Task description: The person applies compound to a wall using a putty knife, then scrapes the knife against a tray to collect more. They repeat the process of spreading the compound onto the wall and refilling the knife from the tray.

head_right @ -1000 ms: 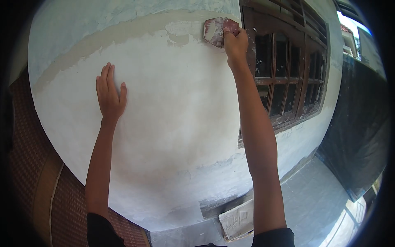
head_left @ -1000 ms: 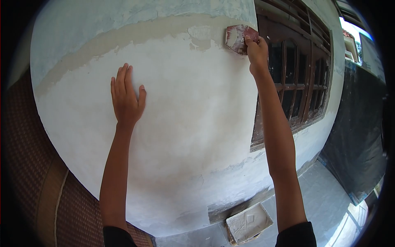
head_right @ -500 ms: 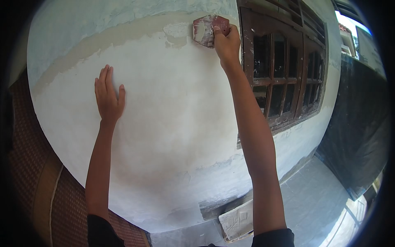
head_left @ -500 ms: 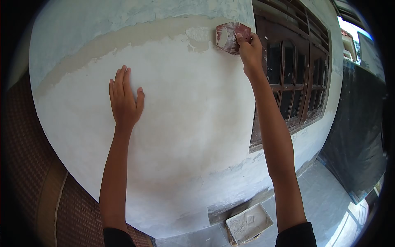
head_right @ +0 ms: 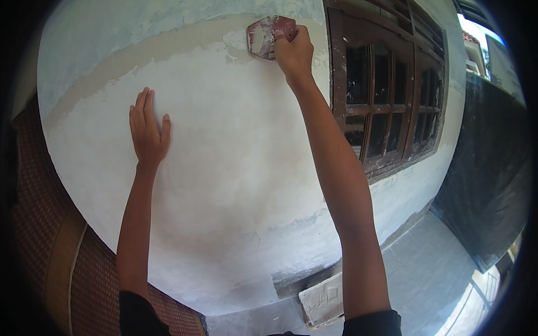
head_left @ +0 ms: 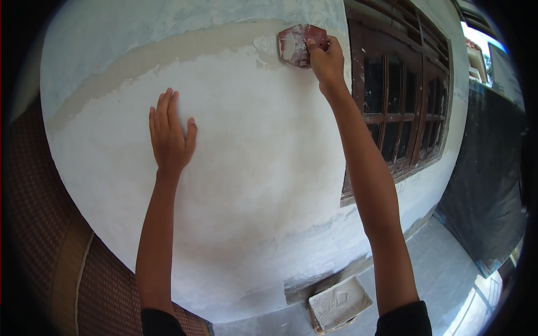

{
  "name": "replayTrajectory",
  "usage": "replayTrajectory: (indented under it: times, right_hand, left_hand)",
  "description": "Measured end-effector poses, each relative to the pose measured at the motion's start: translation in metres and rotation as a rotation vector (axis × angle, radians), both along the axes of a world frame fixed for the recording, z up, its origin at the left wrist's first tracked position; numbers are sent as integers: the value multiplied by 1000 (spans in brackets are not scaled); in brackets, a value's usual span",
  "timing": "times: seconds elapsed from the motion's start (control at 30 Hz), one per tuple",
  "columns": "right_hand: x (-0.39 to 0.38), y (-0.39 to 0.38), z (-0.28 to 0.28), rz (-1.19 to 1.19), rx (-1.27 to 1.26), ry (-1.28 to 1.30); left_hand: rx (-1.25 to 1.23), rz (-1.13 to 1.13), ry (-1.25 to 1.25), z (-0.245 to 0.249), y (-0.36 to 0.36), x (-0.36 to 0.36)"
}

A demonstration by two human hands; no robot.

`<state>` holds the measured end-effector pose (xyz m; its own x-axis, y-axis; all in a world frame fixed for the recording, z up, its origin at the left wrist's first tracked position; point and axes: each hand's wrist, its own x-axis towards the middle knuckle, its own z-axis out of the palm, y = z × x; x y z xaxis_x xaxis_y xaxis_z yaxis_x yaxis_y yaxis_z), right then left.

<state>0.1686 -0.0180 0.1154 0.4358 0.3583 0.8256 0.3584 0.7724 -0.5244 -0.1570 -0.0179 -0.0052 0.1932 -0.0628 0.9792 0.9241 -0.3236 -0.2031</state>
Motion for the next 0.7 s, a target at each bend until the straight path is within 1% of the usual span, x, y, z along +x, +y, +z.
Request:
replayTrajectory:
  times: [0.07,0.1,0.17,0.2,0.27,0.33,0.4,0.43,0.47,0.53,0.6,0.67,0.7]
  right_hand:
    - [-3,1,-3,-113,-21,-21]
    - [1,1,-4,-111,-21,-21]
    - [14,-2,-6,-105,-26,86]
    - [17,-1,-5,-103,-24,84]
    - [22,5,-6,30,20,157]
    - [14,9,-4,66,42,123]
    - [1,9,-5,5,29,13]
    - [-4,-3,-6,-68,-8,-32]
    - [-1,0,-7,-67,-13,-31]
    - [11,0,-6,-39,-29,64]
    - [20,1,-6,-73,-40,85]
    - [23,6,-4,145,80,161]
    - [18,6,-3,101,70,88]
  left_hand:
    - [6,-1,8,0,1,0]
    - [10,-1,8,1,1,0]
    - [12,1,7,0,0,0]
    - [10,3,1,0,-1,1]
    - [9,4,-3,1,-1,1]
    - [13,5,4,0,0,1]
    - [28,12,0,1,-1,1]
    - [37,19,-1,1,-2,1]
    - [32,20,1,0,-2,1]
    - [28,15,-2,0,-2,1]
    - [22,24,-10,0,-3,2]
    - [18,29,-16,0,-2,3]
    - [23,26,-11,0,-2,2]
